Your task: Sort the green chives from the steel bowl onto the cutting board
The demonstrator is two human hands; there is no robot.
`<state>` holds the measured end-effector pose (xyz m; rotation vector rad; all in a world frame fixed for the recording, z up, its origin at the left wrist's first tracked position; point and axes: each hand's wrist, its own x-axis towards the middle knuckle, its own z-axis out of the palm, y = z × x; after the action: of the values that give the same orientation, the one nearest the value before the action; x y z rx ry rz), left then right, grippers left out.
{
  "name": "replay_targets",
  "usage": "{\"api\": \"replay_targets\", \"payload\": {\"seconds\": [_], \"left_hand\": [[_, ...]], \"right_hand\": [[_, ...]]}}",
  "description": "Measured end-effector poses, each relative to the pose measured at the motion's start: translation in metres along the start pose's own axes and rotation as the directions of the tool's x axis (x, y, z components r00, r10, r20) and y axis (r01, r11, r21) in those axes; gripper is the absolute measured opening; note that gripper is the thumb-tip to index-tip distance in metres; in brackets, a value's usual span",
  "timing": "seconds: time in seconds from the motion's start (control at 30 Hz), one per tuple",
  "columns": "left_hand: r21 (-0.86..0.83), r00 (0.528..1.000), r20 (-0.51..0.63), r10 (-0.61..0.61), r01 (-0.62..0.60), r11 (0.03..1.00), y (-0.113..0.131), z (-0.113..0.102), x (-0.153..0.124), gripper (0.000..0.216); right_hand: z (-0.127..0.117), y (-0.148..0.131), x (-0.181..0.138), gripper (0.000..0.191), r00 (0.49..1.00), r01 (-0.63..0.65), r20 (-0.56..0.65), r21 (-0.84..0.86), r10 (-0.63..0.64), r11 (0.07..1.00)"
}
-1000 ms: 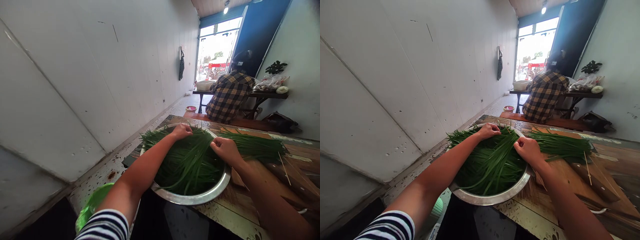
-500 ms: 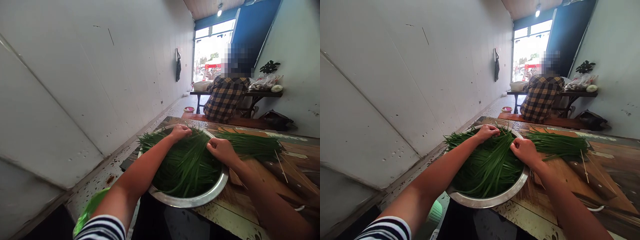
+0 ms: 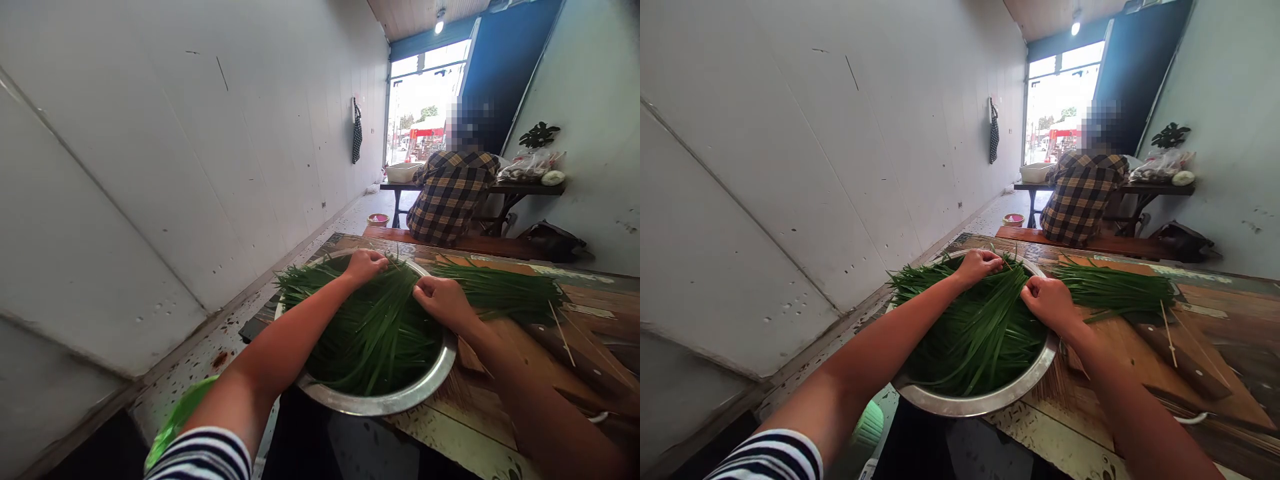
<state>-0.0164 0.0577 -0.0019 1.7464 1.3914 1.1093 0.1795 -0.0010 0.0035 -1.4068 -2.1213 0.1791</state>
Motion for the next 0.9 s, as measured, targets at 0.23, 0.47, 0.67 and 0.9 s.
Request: {"api": "replay_targets", "payload": {"seconds": [0.23, 0.47, 0.67, 0.9], "left_hand": [[0.061, 0.999, -0.033, -0.009, 0.011, 0.998, -0.0050, -0.0002, 0.0038, 0.022], [-0.027, 0.999, -0.038, -0.017, 0.016, 1.000, -0.0010, -0.0014, 0.0019, 0.018], [-0.037, 0.999, -0.046, -0.021, 0.020, 0.999, 0.0015, -0.0012, 0.0004, 0.016], [0.003, 0.999, -0.032, 0.005, -0.005, 1.000, -0.0055, 0.0010, 0.0030, 0.020]], "right_hand": [[0.0000, 0.0003, 0.0002, 0.026, 1.000, 0.011, -0.005, 0.001, -0.011, 1.000], [0.0012, 0.0020, 0.0001, 0.026, 1.000, 0.017, -0.002, -0.009, -0.017, 1.000], [0.0023, 0.0037, 0.0008, 0.027, 0.999, 0.033, -0.024, -0.005, -0.033, 0.999], [0.0026, 0.0036, 0.0006, 0.027, 0.999, 0.026, -0.023, -0.008, -0.027, 1.000]]}}
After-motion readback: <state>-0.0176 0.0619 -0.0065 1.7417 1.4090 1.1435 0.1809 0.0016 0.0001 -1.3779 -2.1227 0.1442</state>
